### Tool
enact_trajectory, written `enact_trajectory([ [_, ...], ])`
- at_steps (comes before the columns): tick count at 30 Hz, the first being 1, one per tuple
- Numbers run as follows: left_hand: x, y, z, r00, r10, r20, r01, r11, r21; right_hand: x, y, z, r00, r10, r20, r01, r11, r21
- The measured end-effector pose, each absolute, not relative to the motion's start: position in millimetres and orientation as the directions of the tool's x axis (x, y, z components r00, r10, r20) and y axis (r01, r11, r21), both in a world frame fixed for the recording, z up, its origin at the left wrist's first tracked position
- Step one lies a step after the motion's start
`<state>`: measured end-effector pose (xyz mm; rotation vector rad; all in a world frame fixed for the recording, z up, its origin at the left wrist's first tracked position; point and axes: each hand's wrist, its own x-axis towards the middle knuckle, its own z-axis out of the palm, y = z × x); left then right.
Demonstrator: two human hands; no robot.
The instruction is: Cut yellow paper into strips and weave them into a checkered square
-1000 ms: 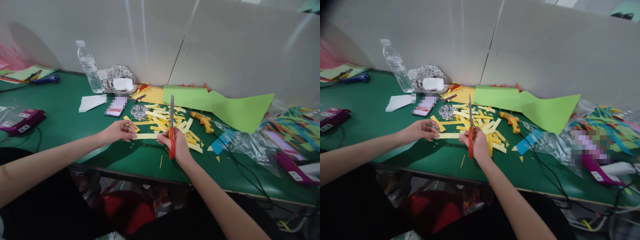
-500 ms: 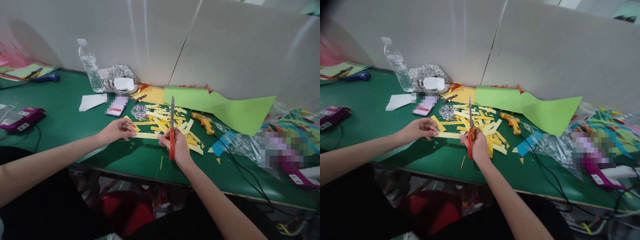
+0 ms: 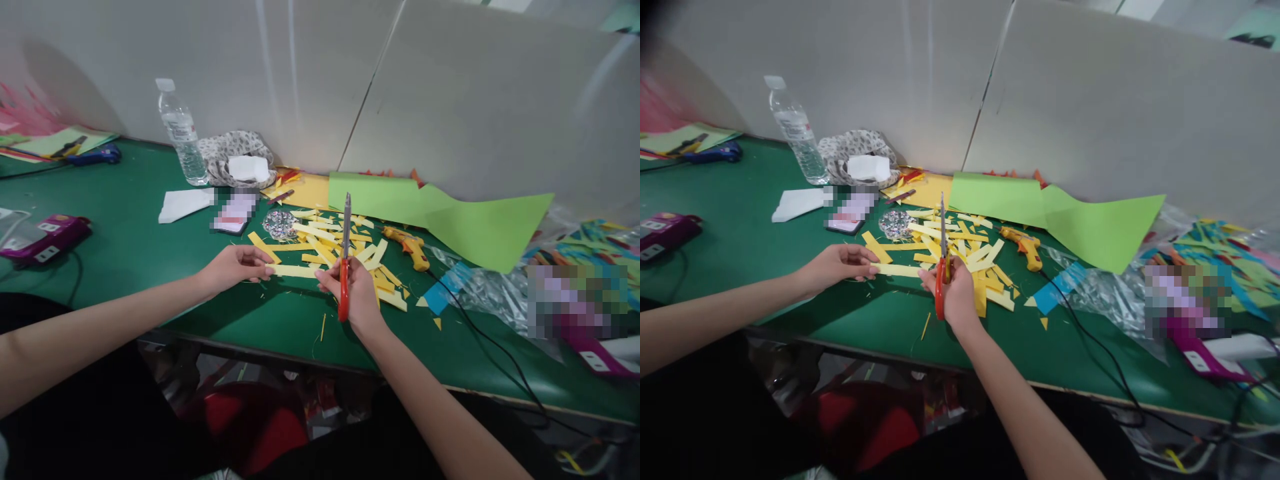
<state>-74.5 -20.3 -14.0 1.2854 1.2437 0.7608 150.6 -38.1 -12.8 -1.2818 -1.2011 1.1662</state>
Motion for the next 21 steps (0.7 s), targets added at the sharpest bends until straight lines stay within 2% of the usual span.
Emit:
enact_trajectory([
  [12,-75.5,-19.5,-15.9,0.295,0.933,-0.207,0.254,0.132,0.958,154.1,-34.6,-16.8,0.069,0.998,0.014,0.084,0.008,-0.996],
  [16,-77.0,-20.4,-17.4,0.364,0.917,-0.162,0.307,0.046,0.951,153.5,-34.6,-16.9,0.073,0.997,0.012,0.068,0.007,-0.998],
  [21,-77.5,-19.1,-18.5,0.402,0.915,-0.029,0.312,-0.107,0.944,156.8,-34.4,-15.5,0.060,0.998,0.033,0.088,0.027,-0.996],
])
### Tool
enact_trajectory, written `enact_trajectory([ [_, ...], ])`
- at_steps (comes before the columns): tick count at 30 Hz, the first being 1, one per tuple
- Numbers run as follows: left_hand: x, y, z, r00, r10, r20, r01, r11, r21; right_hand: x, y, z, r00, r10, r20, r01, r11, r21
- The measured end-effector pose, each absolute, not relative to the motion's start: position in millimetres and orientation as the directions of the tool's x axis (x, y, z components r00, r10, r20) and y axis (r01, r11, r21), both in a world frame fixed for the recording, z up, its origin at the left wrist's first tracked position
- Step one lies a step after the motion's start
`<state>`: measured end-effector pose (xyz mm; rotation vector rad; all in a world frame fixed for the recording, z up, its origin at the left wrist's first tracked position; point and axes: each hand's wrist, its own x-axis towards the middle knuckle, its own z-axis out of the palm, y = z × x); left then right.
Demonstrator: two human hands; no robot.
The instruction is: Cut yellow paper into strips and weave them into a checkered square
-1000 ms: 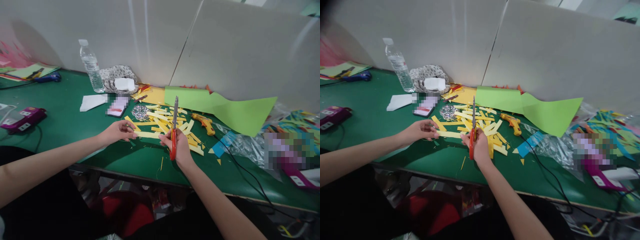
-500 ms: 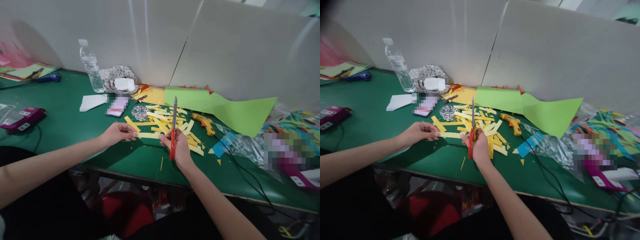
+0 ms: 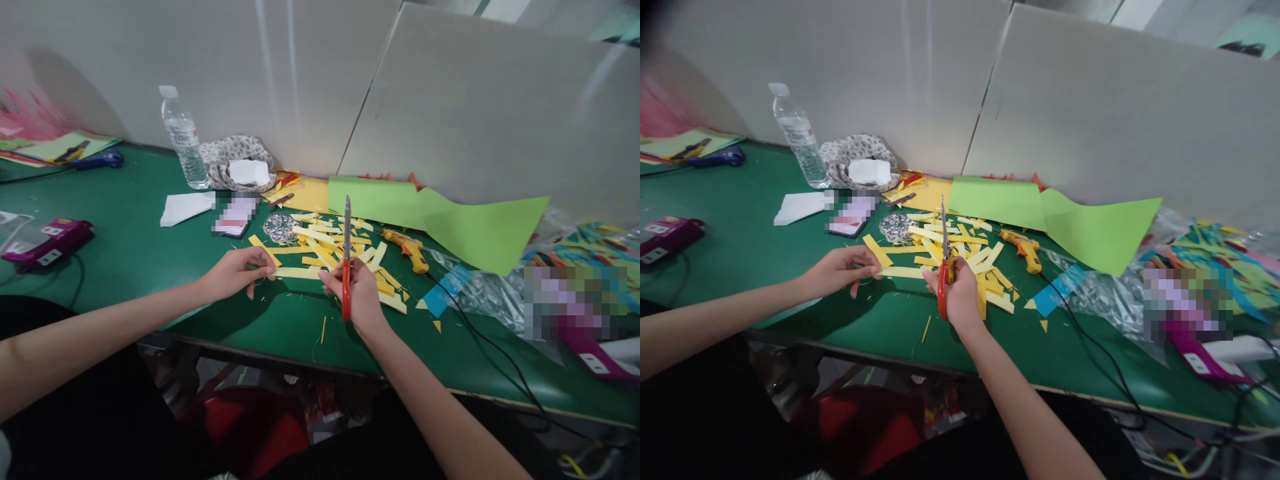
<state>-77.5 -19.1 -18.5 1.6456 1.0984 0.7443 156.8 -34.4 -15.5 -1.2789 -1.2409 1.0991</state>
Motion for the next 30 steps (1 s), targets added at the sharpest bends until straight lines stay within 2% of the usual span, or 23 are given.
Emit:
enact_trajectory([
  [10,-73.7,-16.8,-4.1,0.384,0.923,-0.019,0.393,-0.145,0.908,163.1,-31.0,-9.2,0.078,0.995,0.055,0.100,0.047,-0.994],
  [14,-91.5,-2.1,-5.1,0.325,0.944,0.047,0.506,-0.216,0.835,180.7,-20.6,-11.7,0.181,0.977,0.113,0.182,0.080,-0.980],
  [16,-102.8,5.5,-3.3,0.263,0.954,0.147,0.660,-0.289,0.693,196.1,-12.3,-10.0,0.281,0.954,0.102,0.135,0.066,-0.989],
  [18,-111.0,10.6,-0.5,0.295,0.924,0.241,0.836,-0.372,0.403,211.3,-4.0,-5.7,0.379,0.921,0.086,0.004,0.092,-0.996],
  [20,-114.8,12.7,1.1,0.437,0.850,0.294,0.865,-0.486,0.122,222.6,2.3,-0.3,0.445,0.892,0.077,-0.087,0.128,-0.988],
  [22,-115.6,13.2,0.3,0.588,0.762,0.272,0.802,-0.591,-0.079,228.3,5.5,4.4,0.476,0.877,0.065,-0.115,0.135,-0.984],
  [25,-116.9,14.6,-4.9,0.702,0.682,0.205,0.711,-0.662,-0.235,228.4,5.5,8.6,0.481,0.875,0.050,-0.119,0.122,-0.985],
  [30,-123.9,22.9,-15.3,0.686,0.697,0.209,0.722,-0.617,-0.313,221.8,1.4,12.4,0.462,0.885,0.054,-0.128,0.127,-0.984],
])
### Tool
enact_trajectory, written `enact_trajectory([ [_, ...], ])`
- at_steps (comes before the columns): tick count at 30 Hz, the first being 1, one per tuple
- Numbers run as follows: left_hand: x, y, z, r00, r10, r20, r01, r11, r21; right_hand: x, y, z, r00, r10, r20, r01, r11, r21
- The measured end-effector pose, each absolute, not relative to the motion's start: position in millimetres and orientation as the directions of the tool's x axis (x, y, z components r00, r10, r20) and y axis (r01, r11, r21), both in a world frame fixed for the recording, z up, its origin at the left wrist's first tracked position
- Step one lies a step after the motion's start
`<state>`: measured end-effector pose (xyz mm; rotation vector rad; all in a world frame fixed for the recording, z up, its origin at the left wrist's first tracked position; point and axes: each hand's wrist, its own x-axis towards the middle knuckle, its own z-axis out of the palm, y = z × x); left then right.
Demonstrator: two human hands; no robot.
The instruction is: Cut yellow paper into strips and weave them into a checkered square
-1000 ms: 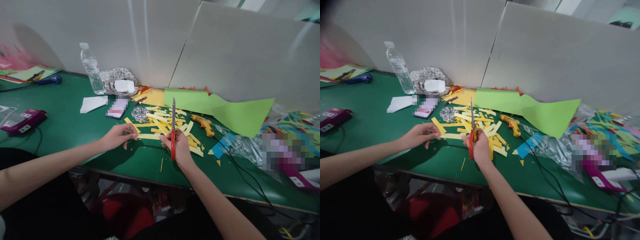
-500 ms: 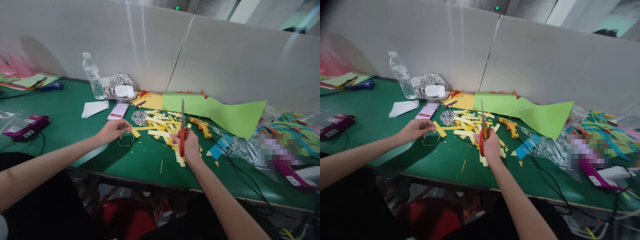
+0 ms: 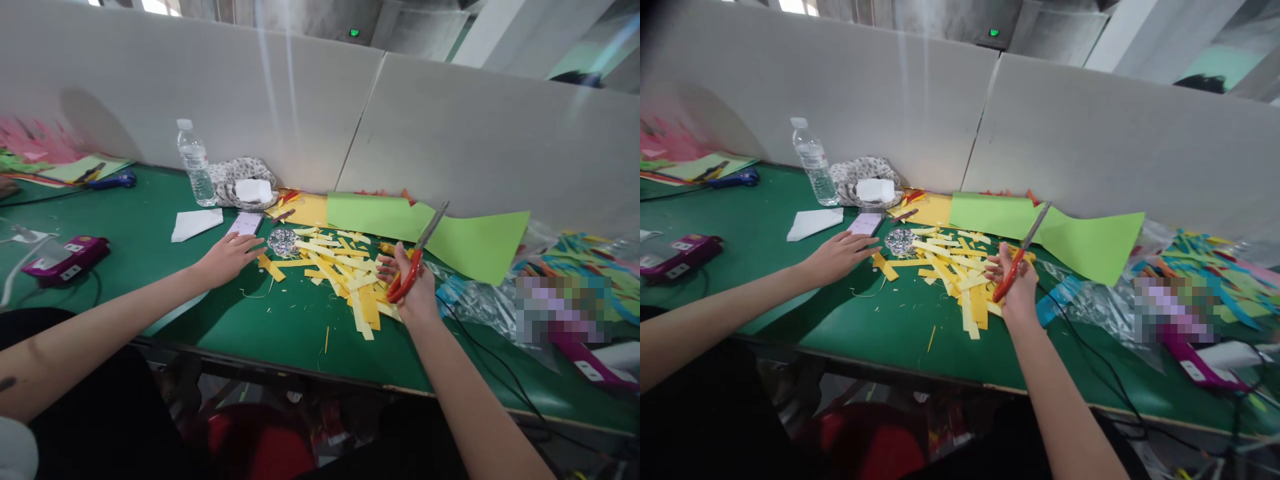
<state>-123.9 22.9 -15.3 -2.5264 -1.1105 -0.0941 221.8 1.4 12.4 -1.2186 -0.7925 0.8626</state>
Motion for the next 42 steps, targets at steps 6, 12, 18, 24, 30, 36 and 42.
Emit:
enact_trajectory([
  [6,-122.0,28.6,-20.9,0.685,0.679,0.266,0.727,-0.613,-0.309,218.6,-1.1,15.2,0.445,0.893,0.060,-0.121,0.127,-0.985],
  [12,-118.4,29.7,-22.8,0.658,0.690,0.301,0.753,-0.603,-0.265,218.3,1.9,12.6,0.451,0.893,0.000,-0.153,0.078,-0.985],
  [18,-118.3,29.7,-12.2,0.557,0.762,0.331,0.805,-0.593,0.011,216.9,1.5,6.9,0.437,0.899,0.003,-0.123,0.062,-0.990],
  [24,-99.2,23.0,-2.1,0.204,0.951,0.233,0.517,-0.307,0.799,200.2,-13.7,5.7,0.376,0.927,0.011,-0.075,0.042,-0.996],
  [30,-54.7,-4.5,-0.1,0.253,0.967,0.039,0.141,-0.076,0.987,162.7,-34.4,3.5,0.138,0.987,-0.080,-0.097,-0.067,-0.993],
  [36,-20.1,-24.8,2.4,0.327,0.945,0.008,0.088,-0.038,0.995,146.1,-42.5,0.3,0.064,0.998,-0.002,-0.081,0.003,-0.997],
  [42,-0.8,-35.6,2.2,0.410,0.912,-0.022,0.035,0.009,0.999,165.3,-43.7,14.0,0.229,0.968,0.099,-0.146,0.134,-0.980],
])
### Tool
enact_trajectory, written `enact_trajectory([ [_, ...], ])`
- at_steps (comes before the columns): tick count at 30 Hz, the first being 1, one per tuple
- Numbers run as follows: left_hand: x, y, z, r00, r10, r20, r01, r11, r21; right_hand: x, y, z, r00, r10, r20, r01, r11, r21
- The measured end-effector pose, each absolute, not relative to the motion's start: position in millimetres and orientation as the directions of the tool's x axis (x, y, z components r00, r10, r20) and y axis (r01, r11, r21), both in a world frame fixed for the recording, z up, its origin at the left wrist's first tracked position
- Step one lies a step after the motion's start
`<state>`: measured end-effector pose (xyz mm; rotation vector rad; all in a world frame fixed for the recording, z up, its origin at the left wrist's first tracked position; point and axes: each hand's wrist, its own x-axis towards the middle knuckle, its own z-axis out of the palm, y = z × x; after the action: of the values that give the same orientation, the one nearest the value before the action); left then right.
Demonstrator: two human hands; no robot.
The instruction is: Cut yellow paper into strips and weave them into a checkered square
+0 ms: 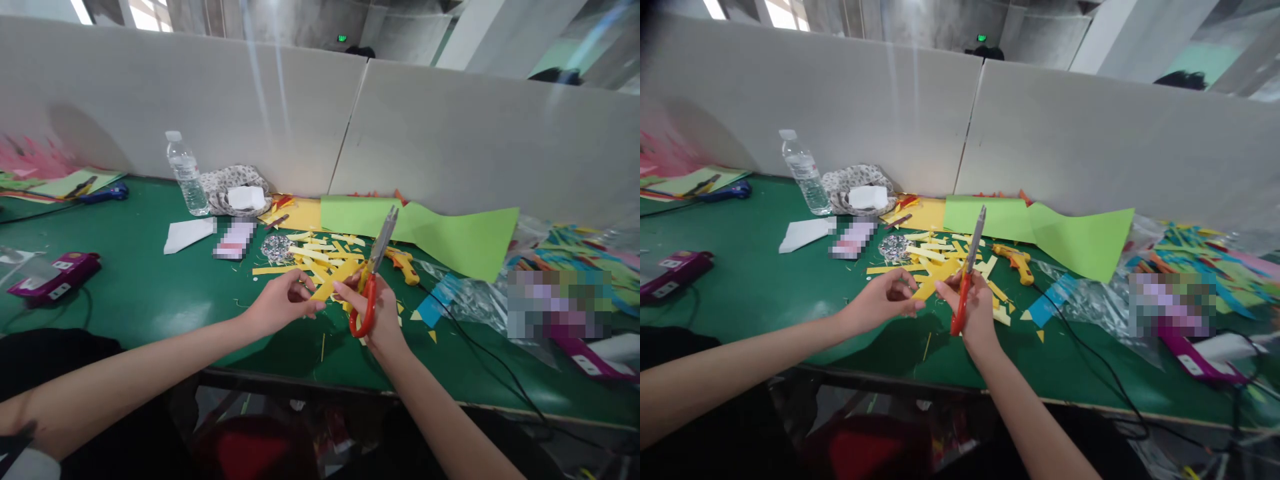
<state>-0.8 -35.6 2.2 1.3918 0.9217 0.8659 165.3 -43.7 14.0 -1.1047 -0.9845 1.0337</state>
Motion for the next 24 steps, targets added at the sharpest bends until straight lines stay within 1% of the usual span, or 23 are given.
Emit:
enact_trajectory([
  [2,0.9,-37.2,1.4,0.426,0.904,-0.038,0.102,-0.006,0.995,171.6,-43.4,16.7,0.231,0.969,0.083,-0.169,0.124,-0.978],
  [4,0.3,-36.8,1.5,0.430,0.902,-0.036,0.177,-0.045,0.983,174.7,-43.0,16.5,0.190,0.979,0.070,-0.154,0.101,-0.983],
  [7,-2.8,-33.8,3.4,0.479,0.877,-0.049,0.191,-0.050,0.980,174.1,-43.0,14.0,0.111,0.993,0.051,-0.099,0.062,-0.993],
  [9,-4.9,-32.1,4.3,0.506,0.859,-0.085,0.187,-0.013,0.982,172.5,-43.6,13.9,0.095,0.995,0.040,-0.075,0.047,-0.996],
  [12,-6.4,-31.2,3.4,0.504,0.848,-0.162,0.213,0.060,0.975,171.3,-44.2,16.5,0.120,0.992,0.024,-0.074,0.033,-0.997],
  [14,-6.2,-31.2,1.6,0.521,0.828,-0.207,0.200,0.117,0.973,171.1,-43.7,17.3,0.137,0.990,0.017,-0.081,0.029,-0.996],
  [19,-5.2,-31.2,-6.1,0.572,0.780,-0.255,0.102,0.241,0.965,169.7,-39.9,8.4,0.113,0.993,0.038,-0.061,0.045,-0.997],
  [24,-10.2,-32.1,-12.6,0.617,0.729,-0.295,0.083,0.313,0.946,167.0,-38.9,2.7,0.116,0.993,0.035,-0.050,0.041,-0.998],
])
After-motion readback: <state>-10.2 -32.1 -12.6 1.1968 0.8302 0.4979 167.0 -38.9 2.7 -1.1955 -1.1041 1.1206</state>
